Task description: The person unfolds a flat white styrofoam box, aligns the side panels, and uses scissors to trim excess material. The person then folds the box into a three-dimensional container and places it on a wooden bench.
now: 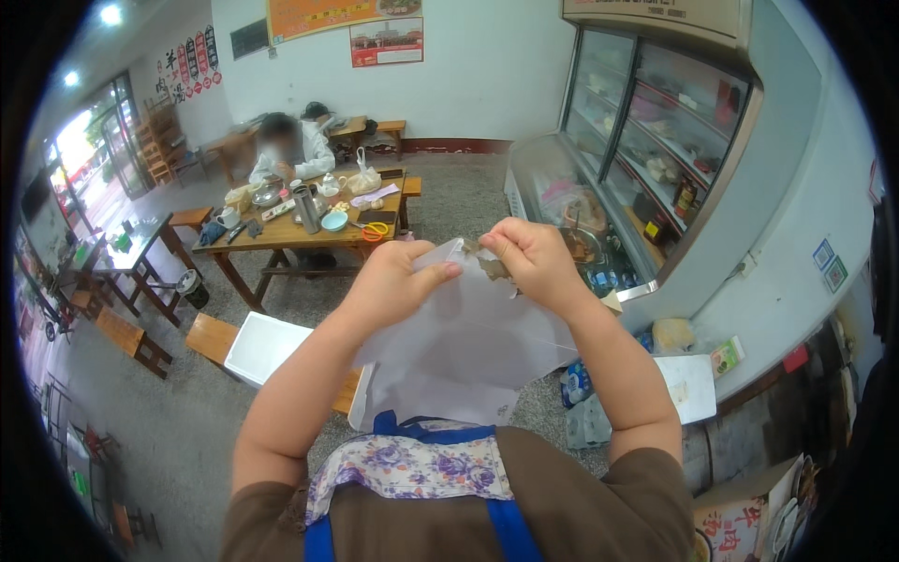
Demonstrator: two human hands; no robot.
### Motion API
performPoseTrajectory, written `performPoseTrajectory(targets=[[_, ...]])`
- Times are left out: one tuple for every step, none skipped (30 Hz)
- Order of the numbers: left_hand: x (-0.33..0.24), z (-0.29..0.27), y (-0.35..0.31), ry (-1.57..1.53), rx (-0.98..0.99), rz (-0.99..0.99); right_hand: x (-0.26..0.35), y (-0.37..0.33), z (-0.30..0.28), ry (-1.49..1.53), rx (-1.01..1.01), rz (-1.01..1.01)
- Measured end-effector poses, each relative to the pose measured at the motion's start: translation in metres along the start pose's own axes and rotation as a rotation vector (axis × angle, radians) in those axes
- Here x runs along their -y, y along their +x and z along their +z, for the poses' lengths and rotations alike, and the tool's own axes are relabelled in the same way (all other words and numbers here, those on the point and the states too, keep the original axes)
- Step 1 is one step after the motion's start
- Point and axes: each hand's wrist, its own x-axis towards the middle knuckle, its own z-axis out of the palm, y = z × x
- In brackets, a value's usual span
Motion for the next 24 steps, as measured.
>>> performPoseTrajectory(targets=[[-0.001,-0.001,0.0,-0.072,0.045,-0.06,-0.005,0.004,-0.008,0.148,-0.039,0.177],[0.002,-0.001,-0.001,-0.127,0.035,-0.092,-0.012,0.01,-0.018,0.294,-0.078,0.355],[0.007,0.0,-0.002,-0.183,0.034,-0.117,-0.028,0.017,-0.039,0.293,-0.215,0.283],[0.014,0.001,-0.001,-0.238,0.034,-0.144,-0.045,0.019,-0.06,0.291,-0.352,0.211],[0.021,0.002,0.003,-0.265,0.014,-0.143,-0.051,0.015,-0.077,0.255,-0.366,0.217],[0.022,0.003,0.005,-0.27,-0.006,-0.172,-0.053,0.011,-0.088,0.22,-0.376,0.226],[0.022,0.003,0.007,-0.275,-0.029,-0.206,-0.051,0.007,-0.089,0.228,-0.391,0.2],[0.022,0.003,0.008,-0.279,-0.051,-0.239,-0.047,-0.001,-0.089,0.236,-0.407,0.173],[0.021,0.003,0.008,-0.301,-0.071,-0.273,-0.049,-0.009,-0.087,0.246,-0.422,0.144],[0.024,0.003,0.01,-0.298,-0.106,-0.272,-0.052,-0.017,-0.088,0.257,-0.424,0.162],[0.03,0.002,0.01,-0.293,-0.143,-0.272,-0.058,-0.027,-0.091,0.271,-0.425,0.181],[0.035,0.001,0.01,-0.29,-0.179,-0.275,-0.067,-0.039,-0.094,0.284,-0.424,0.202],[0.038,0.0,0.011,-0.313,-0.187,-0.28,-0.082,-0.053,-0.094,0.305,-0.468,0.247],[0.044,-0.001,0.013,-0.35,-0.225,-0.283,-0.099,-0.07,-0.095,0.338,-0.498,0.302],[0.051,-0.004,0.013,-0.378,-0.272,-0.293,-0.118,-0.087,-0.092,0.385,-0.521,0.357],[0.056,-0.008,0.012,-0.405,-0.322,-0.302,-0.138,-0.106,-0.089,0.431,-0.542,0.412],[0.057,-0.011,0.012,-0.443,-0.351,-0.298,-0.158,-0.127,-0.086,0.452,-0.552,0.511],[0.061,-0.013,0.013,-0.494,-0.37,-0.27,-0.181,-0.151,-0.082,0.471,-0.562,0.614],[0.054,-0.016,0.012,-0.478,-0.413,-0.262,-0.215,-0.18,-0.077,0.48,-0.518,0.682],[0.045,-0.018,0.013,-0.467,-0.447,-0.254,-0.246,-0.21,-0.068,0.481,-0.478,0.755],[0.038,-0.023,0.012,-0.441,-0.485,-0.245,-0.264,-0.233,-0.05,0.492,-0.436,0.852],[0.036,-0.029,0.011,-0.417,-0.521,-0.233,-0.279,-0.255,-0.034,0.499,-0.393,0.948],[0.038,-0.039,0.012,-0.411,-0.544,-0.172,-0.303,-0.28,-0.013,0.502,-0.322,1.017],[0.034,-0.046,0.011,-0.403,-0.584,-0.155,-0.324,-0.301,0.007,0.508,-0.248,1.084]])
